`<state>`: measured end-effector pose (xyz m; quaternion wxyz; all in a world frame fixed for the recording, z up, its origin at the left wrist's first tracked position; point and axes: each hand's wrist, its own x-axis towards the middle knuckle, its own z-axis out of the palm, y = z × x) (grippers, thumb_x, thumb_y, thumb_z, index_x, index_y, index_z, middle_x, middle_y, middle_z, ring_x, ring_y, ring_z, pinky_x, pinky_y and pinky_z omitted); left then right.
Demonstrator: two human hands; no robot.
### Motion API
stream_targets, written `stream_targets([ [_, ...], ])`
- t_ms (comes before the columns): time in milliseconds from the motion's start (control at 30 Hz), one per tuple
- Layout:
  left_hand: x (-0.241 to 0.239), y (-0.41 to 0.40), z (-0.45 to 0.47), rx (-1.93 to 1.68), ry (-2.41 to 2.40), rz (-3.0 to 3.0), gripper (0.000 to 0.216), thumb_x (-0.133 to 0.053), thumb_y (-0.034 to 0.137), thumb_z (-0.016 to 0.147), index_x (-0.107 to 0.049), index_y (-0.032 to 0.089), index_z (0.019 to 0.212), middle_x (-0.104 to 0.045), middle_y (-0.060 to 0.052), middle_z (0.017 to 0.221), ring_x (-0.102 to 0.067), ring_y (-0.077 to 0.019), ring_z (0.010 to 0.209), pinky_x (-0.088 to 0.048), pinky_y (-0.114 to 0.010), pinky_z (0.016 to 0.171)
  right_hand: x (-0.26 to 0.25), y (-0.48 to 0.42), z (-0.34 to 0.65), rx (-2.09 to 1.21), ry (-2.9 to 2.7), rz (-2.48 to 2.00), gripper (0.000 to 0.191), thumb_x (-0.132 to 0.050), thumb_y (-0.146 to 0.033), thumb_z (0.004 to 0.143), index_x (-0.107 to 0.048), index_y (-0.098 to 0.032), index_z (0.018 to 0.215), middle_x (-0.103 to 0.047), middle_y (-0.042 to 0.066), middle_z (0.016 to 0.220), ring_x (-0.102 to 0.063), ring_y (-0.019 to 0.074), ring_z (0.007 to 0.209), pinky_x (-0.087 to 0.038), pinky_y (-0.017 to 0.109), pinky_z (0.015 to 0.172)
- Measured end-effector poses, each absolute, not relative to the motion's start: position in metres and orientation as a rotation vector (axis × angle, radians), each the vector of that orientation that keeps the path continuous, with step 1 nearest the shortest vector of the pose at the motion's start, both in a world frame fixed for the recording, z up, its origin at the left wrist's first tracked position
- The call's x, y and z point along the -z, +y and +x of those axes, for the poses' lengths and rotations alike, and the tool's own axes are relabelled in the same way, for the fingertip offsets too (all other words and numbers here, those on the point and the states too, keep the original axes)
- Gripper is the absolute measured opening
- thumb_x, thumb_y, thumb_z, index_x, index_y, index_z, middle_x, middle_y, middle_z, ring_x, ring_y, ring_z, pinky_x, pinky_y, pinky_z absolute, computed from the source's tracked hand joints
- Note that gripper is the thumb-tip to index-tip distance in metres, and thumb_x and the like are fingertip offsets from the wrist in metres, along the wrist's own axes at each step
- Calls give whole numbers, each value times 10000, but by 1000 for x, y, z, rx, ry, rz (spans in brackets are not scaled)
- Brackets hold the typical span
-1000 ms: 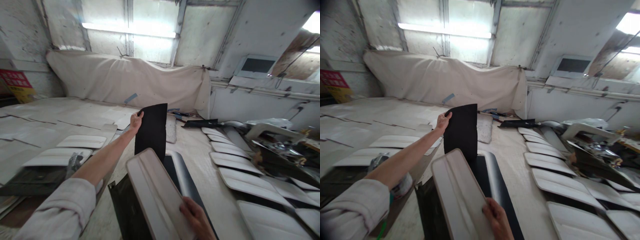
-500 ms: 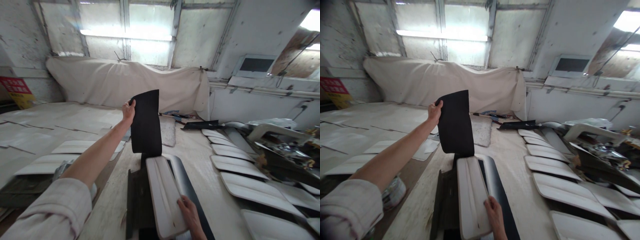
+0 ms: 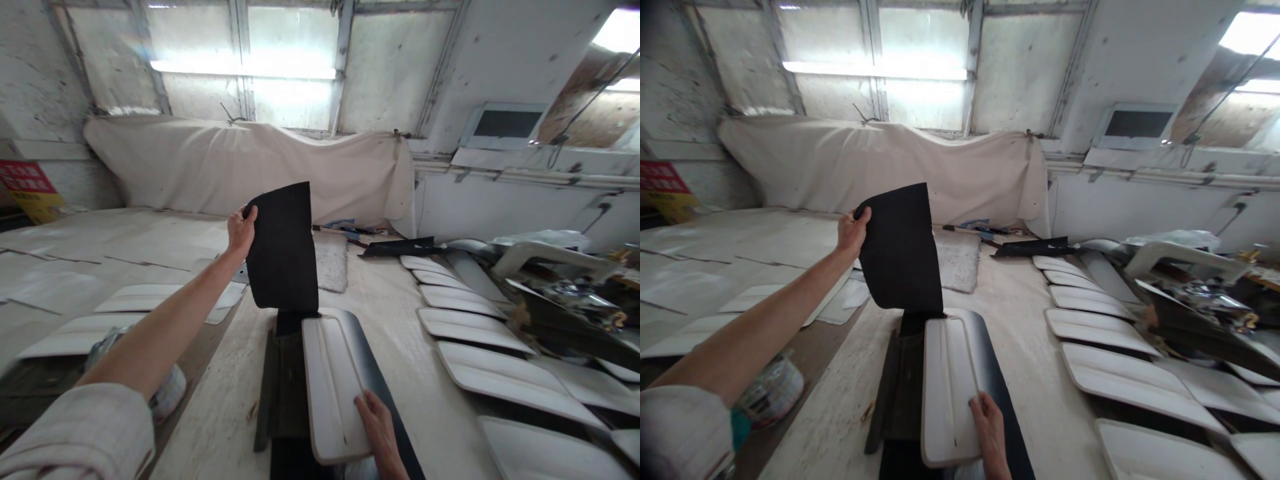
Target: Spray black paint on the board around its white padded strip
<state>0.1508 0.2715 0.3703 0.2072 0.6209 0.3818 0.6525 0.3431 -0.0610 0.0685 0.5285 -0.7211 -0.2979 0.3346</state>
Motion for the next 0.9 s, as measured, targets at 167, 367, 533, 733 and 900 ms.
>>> stream_targets([
  [167, -366, 269, 151, -1814, 1049, 1743, 400, -527, 524, 709, -642, 145, 771, -609, -13, 652, -545, -167, 660, -425, -264, 612, -56, -50, 328, -675, -744, -1780, 333, -476, -514, 673, -508, -191, 600, -506, -18, 533, -473, 153, 548, -370, 258, 503],
  [367, -361, 271, 146, -1831, 1056, 1735, 409, -526, 530, 703, -634, 140, 761, -580, 1, 620, -518, -152, 628, -421, -259, 605, -55, -48, 324, -528, -831, -1912, 265, -422, -458, 693, -455, -224, 574, -506, -8, 526, -473, 168, 546, -351, 281, 527],
  [533, -357, 273, 147, -1829, 1069, 1728, 394, -533, 516, 714, -629, 138, 769, -575, 6, 628, -525, -143, 637, -424, -252, 624, -59, -46, 343, -583, -1007, -2000, 223, -423, -372, 701, -481, -214, 556, -552, 13, 551, -512, 175, 576, -352, 286, 573],
  [733, -352, 277, 150, -1822, 1055, 1769, 374, -543, 486, 730, -631, 124, 760, -562, 3, 616, -529, -146, 626, -429, -260, 622, -58, -39, 364, -639, -1047, -2139, 185, -490, -311, 706, -590, -171, 773, -641, 33, 645, -586, 170, 627, -388, 253, 593],
  [900, -349, 282, 147, -1832, 1088, 1794, 399, -536, 522, 719, -620, 132, 712, -541, 6, 587, -521, -153, 601, -435, -275, 608, -62, -39, 361, -601, -1079, -2266, 145, -495, -257, 738, -588, -170, 808, -673, 48, 695, -617, 180, 668, -383, 255, 592],
])
